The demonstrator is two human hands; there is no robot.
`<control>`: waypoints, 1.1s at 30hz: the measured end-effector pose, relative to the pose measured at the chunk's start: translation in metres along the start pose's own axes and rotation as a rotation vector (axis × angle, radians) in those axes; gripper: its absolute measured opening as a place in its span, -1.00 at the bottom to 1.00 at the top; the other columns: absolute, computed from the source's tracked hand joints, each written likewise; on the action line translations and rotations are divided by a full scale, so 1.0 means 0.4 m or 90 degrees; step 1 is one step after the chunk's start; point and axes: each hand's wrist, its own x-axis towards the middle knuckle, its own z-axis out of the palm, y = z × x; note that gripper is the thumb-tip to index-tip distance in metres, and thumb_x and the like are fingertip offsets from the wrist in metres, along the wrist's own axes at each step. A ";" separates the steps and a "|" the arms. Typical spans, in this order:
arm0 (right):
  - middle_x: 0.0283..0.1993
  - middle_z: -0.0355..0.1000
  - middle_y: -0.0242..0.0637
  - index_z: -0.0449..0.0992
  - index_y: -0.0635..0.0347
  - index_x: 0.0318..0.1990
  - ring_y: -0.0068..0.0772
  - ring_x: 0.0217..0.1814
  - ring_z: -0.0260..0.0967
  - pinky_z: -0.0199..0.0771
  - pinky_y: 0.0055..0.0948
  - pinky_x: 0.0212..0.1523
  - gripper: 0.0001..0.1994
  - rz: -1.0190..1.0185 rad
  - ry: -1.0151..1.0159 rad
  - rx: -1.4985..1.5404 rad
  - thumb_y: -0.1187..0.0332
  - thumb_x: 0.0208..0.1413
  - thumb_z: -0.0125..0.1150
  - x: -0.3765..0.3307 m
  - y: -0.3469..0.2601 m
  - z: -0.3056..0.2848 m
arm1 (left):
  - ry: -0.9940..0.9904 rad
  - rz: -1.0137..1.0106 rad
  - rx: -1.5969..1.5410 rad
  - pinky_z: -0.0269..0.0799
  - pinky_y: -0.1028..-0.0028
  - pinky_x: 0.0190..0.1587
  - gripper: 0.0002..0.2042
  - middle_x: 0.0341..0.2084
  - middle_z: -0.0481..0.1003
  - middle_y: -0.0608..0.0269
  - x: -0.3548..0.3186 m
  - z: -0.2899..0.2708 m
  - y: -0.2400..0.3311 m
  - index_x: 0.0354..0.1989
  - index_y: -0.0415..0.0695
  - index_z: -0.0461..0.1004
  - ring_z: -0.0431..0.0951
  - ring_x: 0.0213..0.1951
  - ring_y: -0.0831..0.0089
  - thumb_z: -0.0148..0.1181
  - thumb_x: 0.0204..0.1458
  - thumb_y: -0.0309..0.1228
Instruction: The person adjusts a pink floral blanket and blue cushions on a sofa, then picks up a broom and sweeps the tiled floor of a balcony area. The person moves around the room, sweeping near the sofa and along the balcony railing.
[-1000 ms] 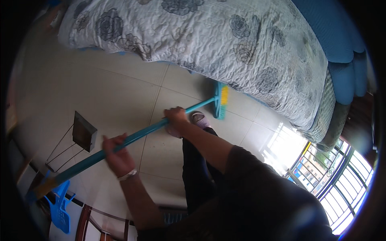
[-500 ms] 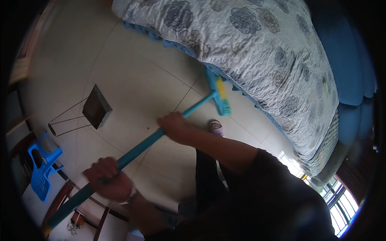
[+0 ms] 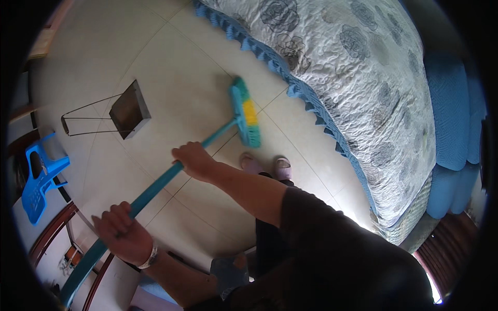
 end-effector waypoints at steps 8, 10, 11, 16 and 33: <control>-0.51 0.38 -0.21 0.37 0.14 -0.53 -0.09 -0.35 0.32 0.25 -0.21 -0.32 -0.84 -0.046 -0.061 -0.057 0.32 -0.06 0.21 -0.014 -0.096 -0.098 | -0.234 0.145 -0.119 0.01 0.51 -0.55 -0.70 -0.80 0.02 0.40 -0.002 -0.023 0.075 -0.63 -0.01 0.04 0.02 -0.66 0.60 -0.19 0.16 -0.32; -0.51 0.36 -0.19 0.35 0.14 -0.53 -0.05 -0.35 0.33 0.25 -0.16 -0.31 -0.87 -0.019 -0.056 -0.057 0.38 -0.08 0.17 -0.070 -0.015 -0.119 | -0.123 0.051 -0.013 -0.01 0.47 -0.51 -0.75 -0.75 0.07 0.38 -0.043 0.004 0.021 -0.57 -0.07 0.14 0.01 -0.65 0.58 -0.22 0.18 -0.35; -0.50 0.35 -0.15 0.33 0.14 -0.53 -0.03 -0.34 0.33 0.25 -0.12 -0.28 -0.90 -0.004 -0.042 -0.053 0.43 -0.08 0.13 -0.102 0.038 -0.135 | -0.168 0.022 0.005 0.17 0.41 -0.41 -0.75 -0.66 0.22 0.28 -0.053 -0.009 -0.033 -0.54 -0.10 0.17 0.17 -0.58 0.48 -0.23 0.20 -0.34; -0.52 0.35 -0.14 0.31 0.12 -0.54 0.07 -0.37 0.31 0.25 -0.09 -0.37 -0.90 0.046 -0.148 -0.081 0.53 -0.25 0.09 -0.161 0.198 -0.115 | -0.111 -0.134 -0.069 0.25 0.17 -0.03 -0.76 -0.63 0.26 0.25 -0.101 -0.063 -0.152 -0.54 -0.09 0.17 0.29 -0.43 0.37 -0.14 0.19 -0.33; -0.50 0.39 -0.16 0.36 0.14 -0.51 -0.01 -0.33 0.36 0.29 -0.15 -0.31 -0.91 -0.126 -0.236 -0.231 0.48 -0.20 0.15 0.159 -0.031 -0.069 | -0.037 0.034 -0.142 0.20 0.26 -0.05 -0.71 -0.67 0.11 0.37 0.029 -0.157 0.007 -0.56 -0.02 0.12 0.20 -0.47 0.44 -0.13 0.19 -0.21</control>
